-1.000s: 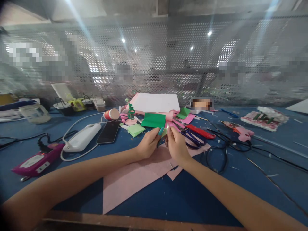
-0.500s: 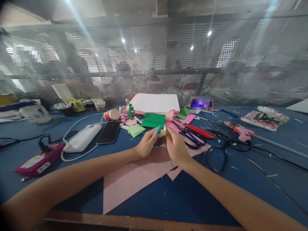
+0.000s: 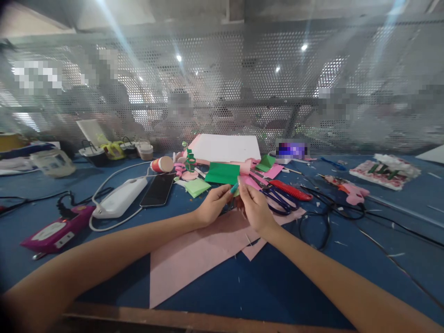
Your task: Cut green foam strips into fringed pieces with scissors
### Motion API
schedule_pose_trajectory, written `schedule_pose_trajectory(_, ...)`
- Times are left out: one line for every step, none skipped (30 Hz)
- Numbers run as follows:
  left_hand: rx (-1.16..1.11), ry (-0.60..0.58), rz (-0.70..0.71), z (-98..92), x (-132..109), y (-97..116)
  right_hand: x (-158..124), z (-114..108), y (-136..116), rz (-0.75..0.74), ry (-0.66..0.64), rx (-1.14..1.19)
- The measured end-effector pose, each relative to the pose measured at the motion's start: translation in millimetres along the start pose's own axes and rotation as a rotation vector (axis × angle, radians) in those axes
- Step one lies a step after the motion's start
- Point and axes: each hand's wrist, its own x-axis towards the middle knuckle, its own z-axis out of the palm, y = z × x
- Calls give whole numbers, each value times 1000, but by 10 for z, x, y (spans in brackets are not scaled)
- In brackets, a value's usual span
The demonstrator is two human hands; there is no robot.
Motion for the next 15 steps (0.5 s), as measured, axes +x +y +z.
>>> schedule_pose_trajectory(-24, -15, 4, 1, -1, -2, 12, -11, 3, 0, -23, -3)
schedule_pose_trajectory(-50, -26, 9, 2, -3, -4, 25, -23, 7, 0, -49, 0)
schedule_pose_trajectory(-72, -30, 13, 2, -4, -5, 37, -33, 14, 4, -76, 9)
schedule_pose_trajectory(-88, -27, 15, 3, -6, -4, 49, -41, 21, 12, -96, 26)
schedule_pose_trajectory(-94, -15, 14, 4, -8, -3, 58, -45, 29, 22, -104, 47)
schedule_pose_trajectory(-90, 1, 9, 4, -10, -1, 65, -47, 36, 35, -97, 71)
schedule_pose_trajectory(-78, 18, 3, 5, -11, 1, 67, -44, 42, 49, -79, 95)
schedule_pose_trajectory(-63, 32, -2, 7, -12, 3, 66, -36, 46, 62, -57, 118)
schedule_pose_trajectory(-48, 44, -6, 9, -13, 4, 62, -26, 47, 74, -35, 141)
schedule_pose_trajectory(-37, 53, -9, 12, -13, 4, 56, -13, 47, 87, -16, 162)
schedule_pose_trajectory(-32, 61, -9, 16, -14, 4, 49, 0, 45, 98, 1, 183)
schedule_pose_trajectory(-32, 69, -6, 19, -15, 2, 41, 14, 43, 106, 17, 207)
schedule_pose_trajectory(-33, 80, -1, 23, -15, 1, 35, 25, 42, 110, 32, 233)
schedule_pose_trajectory(-32, 91, 8, 27, -16, 0, 30, 35, 43, 113, 44, 258)
schedule_pose_trajectory(-28, 100, 18, 30, -17, -1, 27, 41, 46, 117, 52, 282)
